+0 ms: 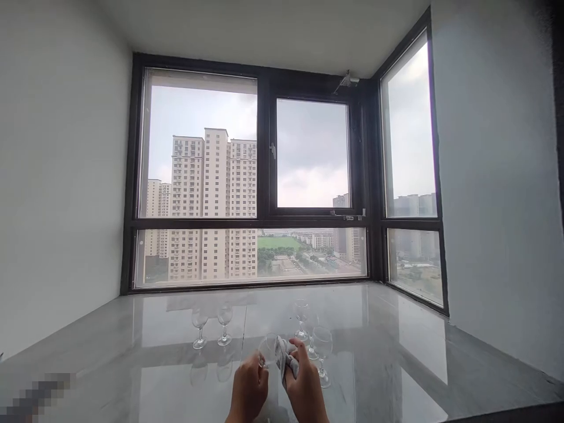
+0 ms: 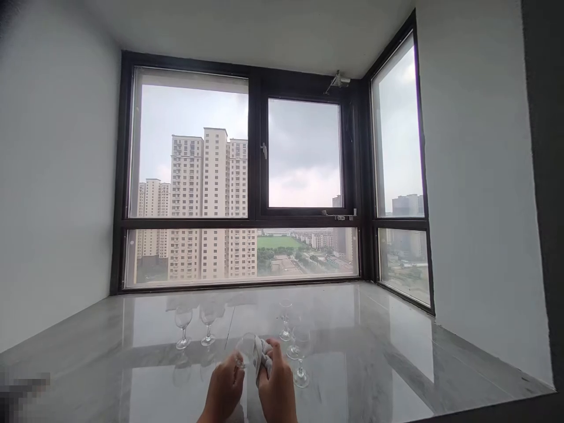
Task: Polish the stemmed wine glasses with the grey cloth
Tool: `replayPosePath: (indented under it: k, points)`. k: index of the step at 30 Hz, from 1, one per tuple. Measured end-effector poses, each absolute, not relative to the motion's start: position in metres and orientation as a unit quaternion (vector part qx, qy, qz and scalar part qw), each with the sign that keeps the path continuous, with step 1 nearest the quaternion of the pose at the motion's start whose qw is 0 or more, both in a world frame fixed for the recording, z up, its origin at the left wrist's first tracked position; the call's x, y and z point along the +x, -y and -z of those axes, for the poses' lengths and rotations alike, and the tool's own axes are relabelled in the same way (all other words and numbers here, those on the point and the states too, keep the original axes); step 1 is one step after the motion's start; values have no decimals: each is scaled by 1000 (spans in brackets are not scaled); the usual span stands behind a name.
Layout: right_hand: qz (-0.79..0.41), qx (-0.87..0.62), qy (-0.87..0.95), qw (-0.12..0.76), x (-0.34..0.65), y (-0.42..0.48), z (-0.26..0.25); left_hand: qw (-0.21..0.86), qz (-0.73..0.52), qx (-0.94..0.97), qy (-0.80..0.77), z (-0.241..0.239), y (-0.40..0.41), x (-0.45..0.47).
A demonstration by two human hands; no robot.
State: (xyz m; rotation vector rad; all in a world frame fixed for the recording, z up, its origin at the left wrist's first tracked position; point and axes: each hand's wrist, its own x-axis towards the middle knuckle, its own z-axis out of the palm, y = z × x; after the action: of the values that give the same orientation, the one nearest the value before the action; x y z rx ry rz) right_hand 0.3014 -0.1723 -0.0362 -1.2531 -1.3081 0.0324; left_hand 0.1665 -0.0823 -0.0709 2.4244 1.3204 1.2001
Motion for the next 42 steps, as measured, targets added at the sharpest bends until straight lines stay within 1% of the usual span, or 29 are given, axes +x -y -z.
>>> replayPosePath:
  k: [5, 8, 11, 13, 15, 17, 22, 25, 28, 32, 36, 42]
  points:
    - [20, -518, 567, 640, 299, 185, 17, 81, -378, 797, -464, 68, 82, 166]
    - [34, -535, 536, 652, 314, 200, 23, 71, -343, 809, -472, 65, 84, 167]
    - [68, -592, 436, 674, 346, 219, 39, 66, -329, 814, -474, 65, 84, 169]
    - [92, -648, 344, 673, 376, 229, 49, 69, -334, 814, -471, 65, 82, 170]
    - [119, -697, 265, 656, 410, 233, 57, 70, -338, 815, -465, 66, 80, 171]
    - [126, -733, 247, 621, 443, 232, 65, 69, -336, 818, -462, 66, 80, 171]
    - [69, -807, 293, 508, 486, 217, 84, 67, -347, 822, -446, 64, 80, 172]
    - [79, -822, 330, 457, 485, 211, 89, 55, -357, 819, -446, 68, 75, 172]
    - [85, -824, 335, 448, 483, 210, 92, 56, -374, 817, -436, 73, 68, 170]
    - [75, -818, 344, 455, 489, 208, 98, 28, -391, 804, -448, 75, 61, 166]
    - [86, -821, 341, 450, 491, 204, 102, 14, -373, 798, -473, 73, 57, 163]
    - [119, -833, 336, 424, 477, 204, 92, 32, -336, 808, -482, 75, 51, 162]
